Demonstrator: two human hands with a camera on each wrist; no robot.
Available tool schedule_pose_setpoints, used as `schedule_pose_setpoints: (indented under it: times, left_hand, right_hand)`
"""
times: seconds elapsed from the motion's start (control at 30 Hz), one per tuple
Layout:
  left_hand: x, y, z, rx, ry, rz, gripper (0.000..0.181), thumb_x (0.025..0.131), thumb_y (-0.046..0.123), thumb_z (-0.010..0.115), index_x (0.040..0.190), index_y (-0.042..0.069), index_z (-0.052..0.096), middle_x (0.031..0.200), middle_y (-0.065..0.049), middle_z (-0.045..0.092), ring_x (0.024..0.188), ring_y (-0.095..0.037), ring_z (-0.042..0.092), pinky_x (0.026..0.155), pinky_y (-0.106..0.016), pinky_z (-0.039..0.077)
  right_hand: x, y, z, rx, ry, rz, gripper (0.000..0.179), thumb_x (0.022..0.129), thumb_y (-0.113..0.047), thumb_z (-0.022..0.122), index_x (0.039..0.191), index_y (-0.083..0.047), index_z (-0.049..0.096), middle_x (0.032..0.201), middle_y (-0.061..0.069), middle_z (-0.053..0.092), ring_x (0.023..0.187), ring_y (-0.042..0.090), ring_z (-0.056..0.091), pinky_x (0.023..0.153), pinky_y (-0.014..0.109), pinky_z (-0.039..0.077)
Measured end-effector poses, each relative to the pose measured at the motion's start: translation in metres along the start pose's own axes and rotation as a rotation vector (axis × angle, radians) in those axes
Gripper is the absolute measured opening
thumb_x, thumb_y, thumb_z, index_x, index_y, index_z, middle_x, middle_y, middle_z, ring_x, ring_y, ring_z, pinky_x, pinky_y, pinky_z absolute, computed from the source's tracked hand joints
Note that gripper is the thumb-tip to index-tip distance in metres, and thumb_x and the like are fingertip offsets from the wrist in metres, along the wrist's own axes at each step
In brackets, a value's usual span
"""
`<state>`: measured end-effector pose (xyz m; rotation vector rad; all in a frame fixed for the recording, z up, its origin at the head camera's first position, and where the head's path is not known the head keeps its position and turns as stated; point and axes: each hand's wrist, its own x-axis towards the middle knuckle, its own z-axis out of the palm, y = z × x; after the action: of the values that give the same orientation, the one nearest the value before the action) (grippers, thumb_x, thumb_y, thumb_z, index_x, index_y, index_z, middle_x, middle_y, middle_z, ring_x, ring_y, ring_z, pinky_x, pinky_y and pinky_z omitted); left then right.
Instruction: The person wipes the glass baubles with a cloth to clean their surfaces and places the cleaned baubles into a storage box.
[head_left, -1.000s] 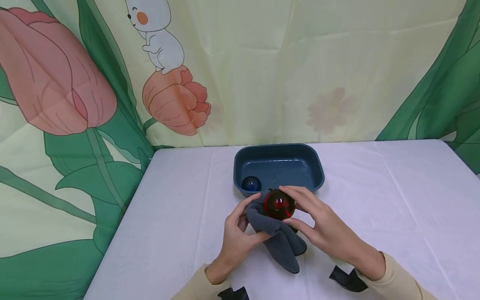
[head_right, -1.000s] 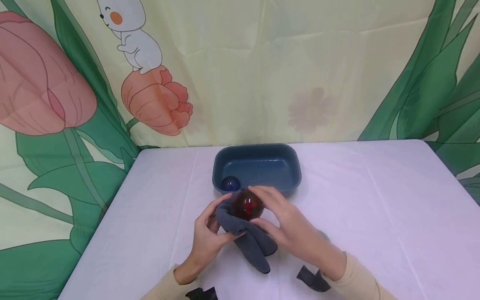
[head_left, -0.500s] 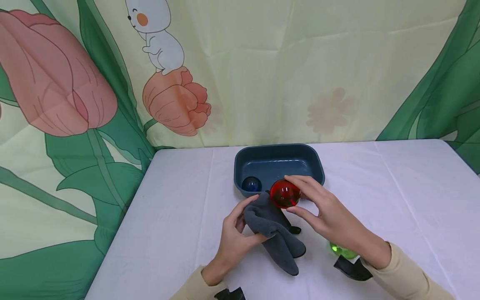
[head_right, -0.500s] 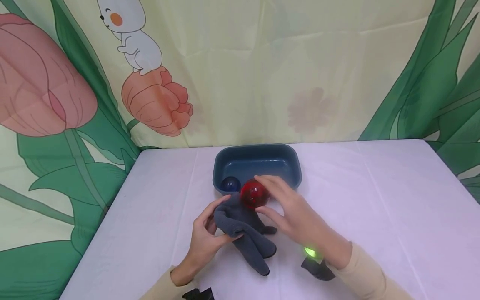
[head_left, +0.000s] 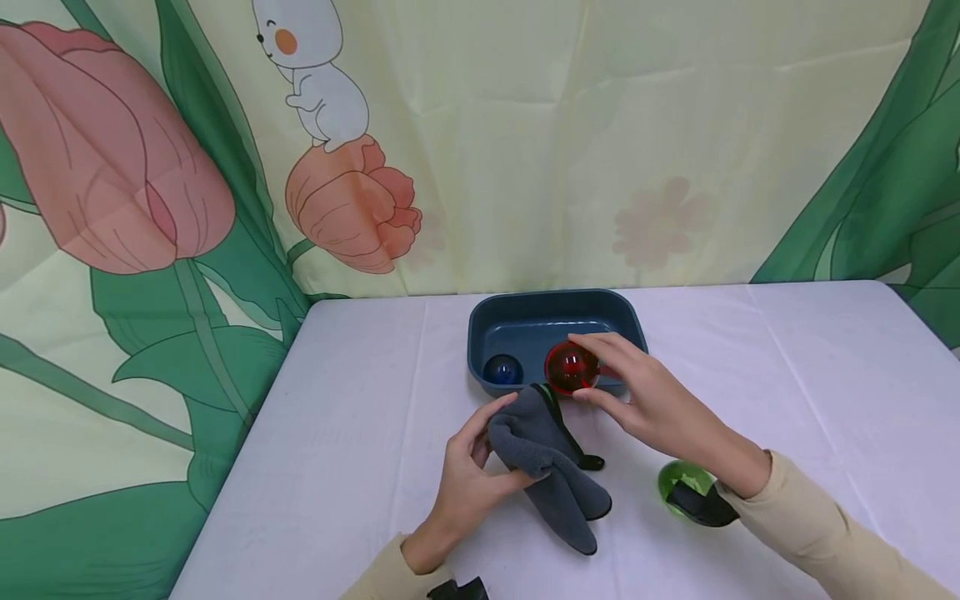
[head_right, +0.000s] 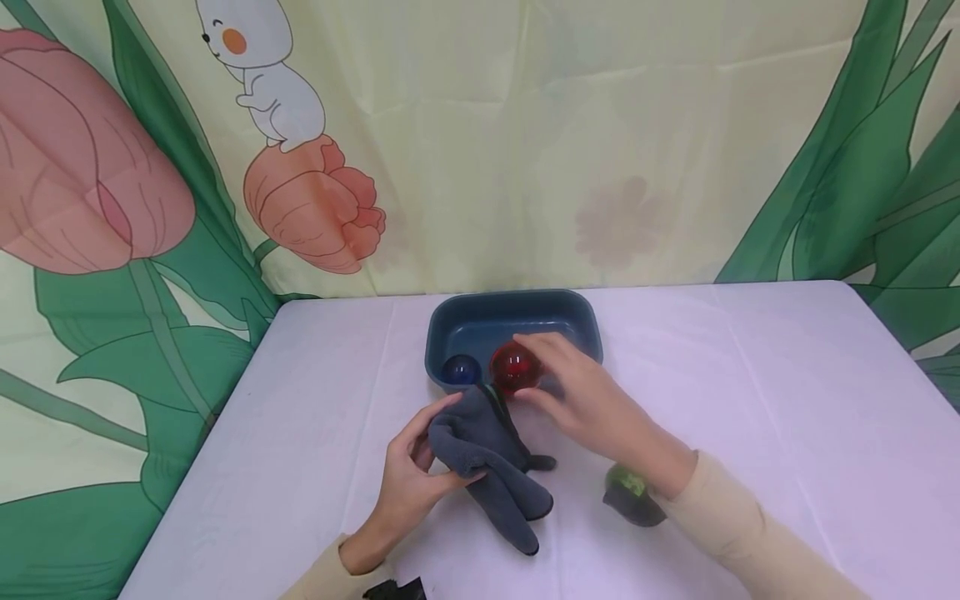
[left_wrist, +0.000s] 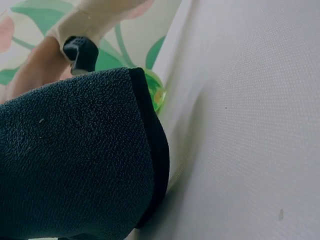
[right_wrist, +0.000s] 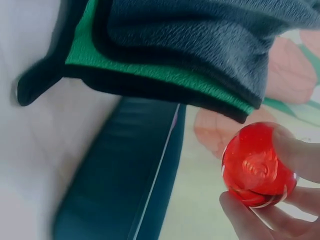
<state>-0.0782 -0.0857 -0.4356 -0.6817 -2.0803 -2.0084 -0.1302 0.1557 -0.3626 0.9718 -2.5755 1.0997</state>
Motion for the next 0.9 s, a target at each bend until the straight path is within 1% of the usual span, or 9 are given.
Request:
schedule_pose_setpoints:
  times: [0.27, 0.33, 0.5, 0.53, 0.67, 0.77, 0.9]
  left_hand:
    - [0.000, 0.001, -0.001, -0.003, -0.010, 0.013, 0.072, 0.078, 0.000, 0.082, 0.142, 0.006, 0.050, 0.138, -0.016, 0.057, 0.116, -0.022, 0.063, 0.101, -0.028, 0.051]
    - [0.000, 0.001, -0.001, -0.007, -0.010, -0.003, 0.073, 0.077, 0.000, 0.082, 0.142, 0.007, 0.050, 0.138, -0.015, 0.057, 0.118, -0.022, 0.062, 0.102, -0.029, 0.051]
    - [-0.001, 0.005, 0.000, -0.012, -0.002, -0.085, 0.074, 0.076, 0.002, 0.084, 0.142, 0.013, 0.052, 0.139, -0.009, 0.057, 0.120, -0.022, 0.061, 0.102, -0.029, 0.051]
    - [-0.001, 0.005, 0.000, -0.008, -0.002, -0.093, 0.074, 0.076, 0.002, 0.084, 0.142, 0.013, 0.052, 0.139, -0.009, 0.057, 0.120, -0.022, 0.061, 0.102, -0.029, 0.051]
    - [-0.001, 0.005, 0.000, -0.006, 0.001, -0.108, 0.074, 0.076, 0.003, 0.084, 0.142, 0.011, 0.051, 0.140, -0.009, 0.056, 0.123, -0.024, 0.059, 0.103, -0.029, 0.050]
    - [-0.001, 0.005, 0.000, -0.016, 0.003, -0.116, 0.074, 0.076, 0.004, 0.085, 0.142, 0.011, 0.051, 0.141, -0.008, 0.056, 0.124, -0.023, 0.059, 0.105, -0.030, 0.048]
    - [-0.002, 0.005, 0.000, -0.009, 0.000, -0.115, 0.074, 0.076, 0.004, 0.085, 0.142, 0.011, 0.052, 0.138, -0.008, 0.057, 0.121, -0.022, 0.060, 0.103, -0.029, 0.050]
  right_hand:
    - [0.011, 0.007, -0.001, -0.017, -0.035, 0.036, 0.062, 0.086, -0.010, 0.076, 0.142, -0.001, 0.049, 0.132, 0.013, 0.056, 0.112, 0.024, 0.063, 0.090, 0.041, 0.058]
    - [0.014, 0.009, -0.001, -0.016, -0.045, 0.044, 0.062, 0.087, -0.010, 0.076, 0.141, 0.000, 0.049, 0.132, 0.014, 0.056, 0.113, 0.025, 0.063, 0.091, 0.041, 0.057]
    - [0.023, 0.013, 0.002, -0.025, -0.071, 0.059, 0.061, 0.088, -0.014, 0.075, 0.141, 0.001, 0.049, 0.130, 0.013, 0.057, 0.112, 0.024, 0.062, 0.093, 0.041, 0.057]
    - [0.024, 0.014, 0.003, -0.028, -0.076, 0.062, 0.060, 0.089, -0.014, 0.075, 0.141, 0.001, 0.049, 0.130, 0.013, 0.057, 0.112, 0.024, 0.062, 0.093, 0.041, 0.057]
    - [0.029, 0.017, 0.007, -0.029, -0.091, 0.076, 0.058, 0.090, -0.014, 0.073, 0.140, 0.002, 0.049, 0.129, 0.015, 0.057, 0.111, 0.026, 0.062, 0.093, 0.042, 0.057]
    - [0.032, 0.020, 0.010, -0.037, -0.102, 0.094, 0.057, 0.090, -0.013, 0.073, 0.140, 0.004, 0.049, 0.128, 0.017, 0.058, 0.110, 0.028, 0.063, 0.092, 0.044, 0.057]
    - [0.036, 0.025, 0.014, -0.045, -0.110, 0.121, 0.057, 0.089, -0.013, 0.074, 0.138, 0.005, 0.050, 0.126, 0.019, 0.059, 0.109, 0.030, 0.063, 0.091, 0.045, 0.057]
